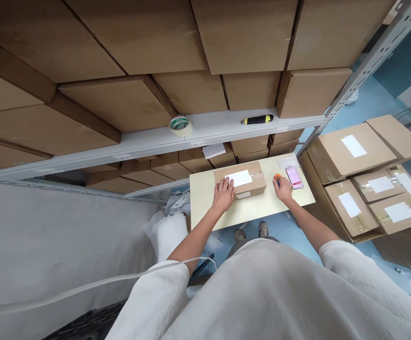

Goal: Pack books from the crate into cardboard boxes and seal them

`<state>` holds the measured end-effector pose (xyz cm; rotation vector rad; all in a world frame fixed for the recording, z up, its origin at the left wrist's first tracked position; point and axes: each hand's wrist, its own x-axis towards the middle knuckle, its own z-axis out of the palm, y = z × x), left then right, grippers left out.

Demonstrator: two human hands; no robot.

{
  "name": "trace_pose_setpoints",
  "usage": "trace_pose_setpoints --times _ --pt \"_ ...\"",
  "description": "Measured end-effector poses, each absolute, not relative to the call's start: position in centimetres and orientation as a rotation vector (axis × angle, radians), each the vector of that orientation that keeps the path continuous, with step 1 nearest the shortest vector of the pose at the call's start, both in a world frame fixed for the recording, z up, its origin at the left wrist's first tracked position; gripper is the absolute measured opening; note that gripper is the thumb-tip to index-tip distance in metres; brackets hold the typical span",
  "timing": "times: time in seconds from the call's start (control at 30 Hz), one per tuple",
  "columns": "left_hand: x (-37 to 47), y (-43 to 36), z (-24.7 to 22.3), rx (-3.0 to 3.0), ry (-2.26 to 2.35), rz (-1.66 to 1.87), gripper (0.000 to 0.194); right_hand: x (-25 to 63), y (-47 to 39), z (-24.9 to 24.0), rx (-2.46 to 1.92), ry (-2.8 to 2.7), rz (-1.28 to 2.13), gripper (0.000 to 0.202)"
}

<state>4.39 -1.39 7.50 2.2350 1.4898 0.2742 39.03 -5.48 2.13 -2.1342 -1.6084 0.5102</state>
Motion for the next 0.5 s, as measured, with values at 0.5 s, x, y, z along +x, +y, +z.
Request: trace_pose_setpoints --times 0.5 --pt "4.3 -1.5 7.1 2.277 1.537 0.173 0.060 42.5 -7.4 -2.7 -2.474 -1.569 0.751 0.043"
